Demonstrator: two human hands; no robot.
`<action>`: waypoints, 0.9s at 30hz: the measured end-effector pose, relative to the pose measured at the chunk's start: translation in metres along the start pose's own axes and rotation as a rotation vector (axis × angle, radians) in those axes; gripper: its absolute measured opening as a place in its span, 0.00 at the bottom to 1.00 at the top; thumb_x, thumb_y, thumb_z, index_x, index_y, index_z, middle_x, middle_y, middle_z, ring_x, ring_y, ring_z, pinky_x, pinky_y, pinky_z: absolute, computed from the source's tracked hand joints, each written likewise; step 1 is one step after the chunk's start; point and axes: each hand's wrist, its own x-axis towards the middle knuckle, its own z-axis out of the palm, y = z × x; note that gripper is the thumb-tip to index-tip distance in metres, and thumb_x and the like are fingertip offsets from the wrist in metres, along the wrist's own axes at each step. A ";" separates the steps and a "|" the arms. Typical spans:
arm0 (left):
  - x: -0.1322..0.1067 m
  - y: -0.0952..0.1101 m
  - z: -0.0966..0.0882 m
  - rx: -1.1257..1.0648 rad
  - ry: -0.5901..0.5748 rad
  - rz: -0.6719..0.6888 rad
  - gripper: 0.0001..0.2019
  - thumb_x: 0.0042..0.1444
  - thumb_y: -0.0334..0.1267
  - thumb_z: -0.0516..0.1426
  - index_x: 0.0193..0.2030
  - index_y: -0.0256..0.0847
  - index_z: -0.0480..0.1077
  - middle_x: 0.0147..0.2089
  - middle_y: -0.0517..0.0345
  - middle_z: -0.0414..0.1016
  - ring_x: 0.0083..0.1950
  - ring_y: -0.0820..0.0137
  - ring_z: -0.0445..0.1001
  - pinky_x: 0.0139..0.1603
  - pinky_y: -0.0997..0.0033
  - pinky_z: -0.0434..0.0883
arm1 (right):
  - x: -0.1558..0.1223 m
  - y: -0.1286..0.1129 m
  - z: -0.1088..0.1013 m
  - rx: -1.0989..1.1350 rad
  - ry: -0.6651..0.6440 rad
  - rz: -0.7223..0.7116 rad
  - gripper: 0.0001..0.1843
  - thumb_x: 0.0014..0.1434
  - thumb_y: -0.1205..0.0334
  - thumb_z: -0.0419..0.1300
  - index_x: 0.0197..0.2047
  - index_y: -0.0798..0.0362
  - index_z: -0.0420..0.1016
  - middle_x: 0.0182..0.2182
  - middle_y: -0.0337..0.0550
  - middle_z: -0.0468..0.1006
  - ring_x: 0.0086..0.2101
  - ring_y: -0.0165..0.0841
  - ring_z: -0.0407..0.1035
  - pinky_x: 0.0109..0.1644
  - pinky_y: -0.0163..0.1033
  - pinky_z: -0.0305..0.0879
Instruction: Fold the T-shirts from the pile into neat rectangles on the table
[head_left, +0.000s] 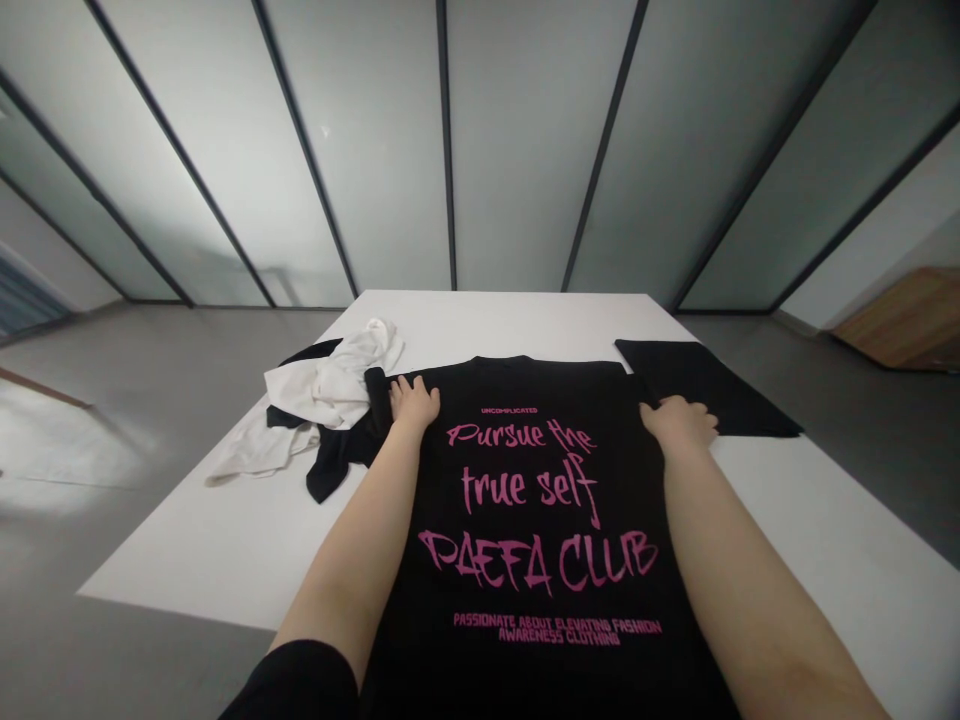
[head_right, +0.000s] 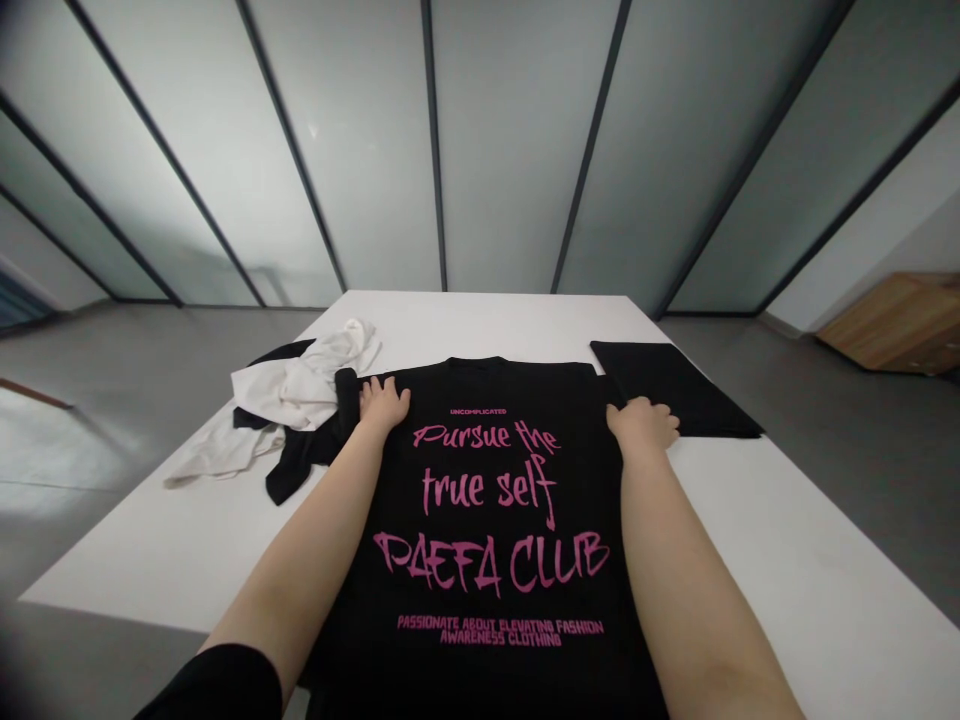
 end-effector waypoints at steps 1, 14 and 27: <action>0.000 0.001 0.000 0.008 -0.002 -0.002 0.26 0.68 0.48 0.55 0.67 0.33 0.70 0.76 0.21 0.61 0.79 0.34 0.56 0.78 0.37 0.53 | 0.001 0.002 0.001 0.003 -0.023 -0.005 0.17 0.47 0.55 0.76 0.40 0.53 0.86 0.51 0.70 0.80 0.56 0.69 0.71 0.58 0.74 0.67; -0.006 0.008 -0.006 0.174 -0.034 -0.022 0.30 0.71 0.50 0.50 0.72 0.33 0.67 0.78 0.27 0.60 0.80 0.40 0.58 0.77 0.42 0.58 | -0.023 -0.029 -0.024 -0.281 -0.228 -0.060 0.20 0.67 0.51 0.64 0.57 0.44 0.87 0.59 0.62 0.79 0.62 0.65 0.67 0.61 0.66 0.67; -0.006 0.009 -0.009 0.165 -0.051 -0.020 0.30 0.71 0.49 0.50 0.72 0.31 0.67 0.78 0.24 0.60 0.79 0.39 0.58 0.77 0.42 0.57 | -0.022 -0.048 -0.026 -0.043 -0.259 -0.019 0.24 0.73 0.55 0.53 0.63 0.63 0.69 0.50 0.70 0.81 0.53 0.57 0.78 0.56 0.56 0.73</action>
